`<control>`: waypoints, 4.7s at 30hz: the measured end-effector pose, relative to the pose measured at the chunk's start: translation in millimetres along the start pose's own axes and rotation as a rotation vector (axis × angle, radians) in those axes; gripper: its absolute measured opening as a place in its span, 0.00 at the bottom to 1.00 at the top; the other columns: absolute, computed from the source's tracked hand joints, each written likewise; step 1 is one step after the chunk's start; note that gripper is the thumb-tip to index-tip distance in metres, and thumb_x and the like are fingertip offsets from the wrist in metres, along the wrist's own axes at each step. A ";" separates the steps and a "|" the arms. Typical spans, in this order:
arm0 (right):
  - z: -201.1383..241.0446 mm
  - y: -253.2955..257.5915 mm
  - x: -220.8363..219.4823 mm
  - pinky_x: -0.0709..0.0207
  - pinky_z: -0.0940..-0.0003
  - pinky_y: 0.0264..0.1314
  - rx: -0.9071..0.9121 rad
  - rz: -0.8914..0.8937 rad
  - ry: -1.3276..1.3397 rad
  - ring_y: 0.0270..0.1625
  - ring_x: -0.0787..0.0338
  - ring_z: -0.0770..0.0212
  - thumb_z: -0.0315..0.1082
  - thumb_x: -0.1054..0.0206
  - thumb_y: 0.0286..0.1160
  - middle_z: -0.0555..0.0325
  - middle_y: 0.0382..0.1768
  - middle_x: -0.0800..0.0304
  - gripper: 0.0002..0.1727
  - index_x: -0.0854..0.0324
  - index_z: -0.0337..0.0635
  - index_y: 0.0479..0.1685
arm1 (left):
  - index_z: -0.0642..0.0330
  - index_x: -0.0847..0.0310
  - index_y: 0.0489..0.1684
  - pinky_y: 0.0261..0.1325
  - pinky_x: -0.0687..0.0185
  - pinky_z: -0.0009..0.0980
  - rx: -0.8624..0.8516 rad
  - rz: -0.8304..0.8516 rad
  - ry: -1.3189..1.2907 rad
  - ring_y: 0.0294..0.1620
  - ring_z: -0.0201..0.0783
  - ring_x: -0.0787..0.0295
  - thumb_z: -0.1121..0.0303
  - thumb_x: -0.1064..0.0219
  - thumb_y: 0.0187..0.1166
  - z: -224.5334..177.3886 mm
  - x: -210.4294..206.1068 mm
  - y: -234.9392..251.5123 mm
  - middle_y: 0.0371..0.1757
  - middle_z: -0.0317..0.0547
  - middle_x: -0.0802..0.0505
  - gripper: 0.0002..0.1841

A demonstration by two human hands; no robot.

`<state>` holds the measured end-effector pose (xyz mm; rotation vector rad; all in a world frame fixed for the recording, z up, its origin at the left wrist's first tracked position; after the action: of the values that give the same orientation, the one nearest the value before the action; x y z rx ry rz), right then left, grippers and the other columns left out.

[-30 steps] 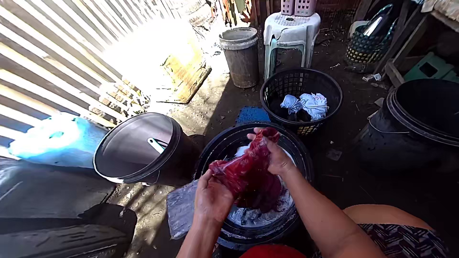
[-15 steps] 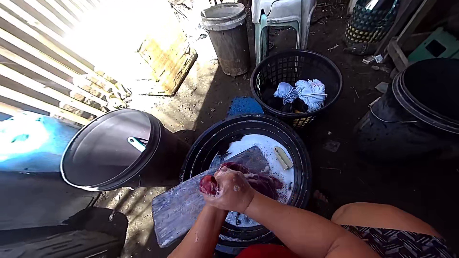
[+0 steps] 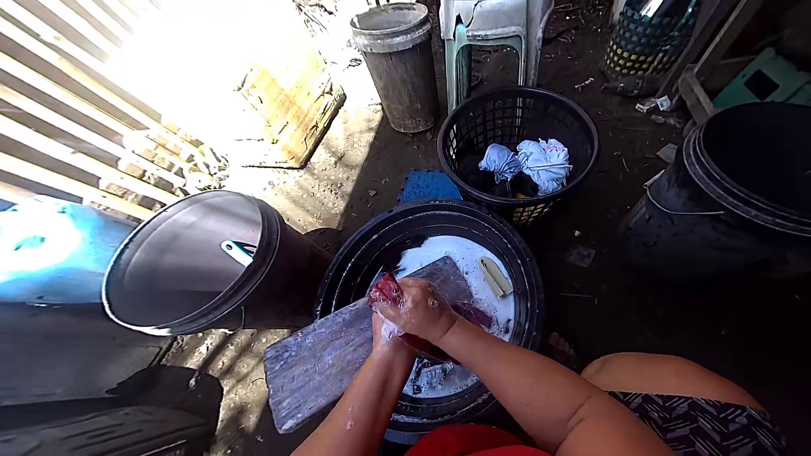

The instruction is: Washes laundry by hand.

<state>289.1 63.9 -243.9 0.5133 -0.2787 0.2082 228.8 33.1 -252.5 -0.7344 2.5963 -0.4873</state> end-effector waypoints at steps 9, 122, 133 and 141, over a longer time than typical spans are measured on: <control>-7.6 55.9 97.5 0.18 0.51 0.65 -0.634 -0.110 0.383 0.58 0.10 0.57 0.41 0.32 0.81 0.45 0.55 0.10 0.23 0.21 0.36 0.69 | 0.45 0.25 0.77 0.56 0.07 0.43 -0.004 0.607 -0.062 0.61 0.41 0.08 0.33 0.47 0.82 -134.1 69.4 -85.8 0.65 0.45 0.09 0.33; -31.8 -13.3 -154.5 0.22 0.43 0.74 -0.336 0.623 -0.156 0.75 0.19 0.41 0.45 0.21 0.71 0.39 0.75 0.21 0.42 0.33 0.45 0.87 | 0.58 0.27 0.56 0.34 0.16 0.38 0.349 -0.284 0.279 0.32 0.36 0.14 0.64 0.42 0.89 -39.6 219.0 73.6 0.36 0.45 0.13 0.09; -59.7 -11.3 -121.3 0.20 0.39 0.69 -0.490 0.609 -0.314 0.71 0.17 0.37 0.48 0.22 0.70 0.36 0.70 0.19 0.45 0.37 0.49 0.89 | 0.58 0.25 0.56 0.39 0.16 0.38 0.300 -0.330 0.337 0.36 0.35 0.15 0.62 0.41 0.89 -37.3 222.4 89.5 0.39 0.44 0.14 0.10; -188.0 -36.8 0.9 0.26 0.28 0.71 -0.812 0.447 -0.608 0.73 0.20 0.27 0.44 0.22 0.70 0.28 0.71 0.21 0.45 0.37 0.51 0.90 | 0.53 0.20 0.51 0.32 0.14 0.31 0.313 -0.219 0.273 0.30 0.30 0.12 0.63 0.41 0.88 -65.7 214.8 85.5 0.34 0.39 0.10 0.07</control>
<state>339.0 128.4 -417.2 -0.3201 -1.0220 0.3451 -5.5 -3.5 -292.1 -0.8973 2.5997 -1.1018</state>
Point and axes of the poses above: each hand's wrist, its own y-axis towards the middle knuckle, its own x-axis out of the back of the hand, z = x × y, the point moved 3 cm from there along y, towards the middle knuckle
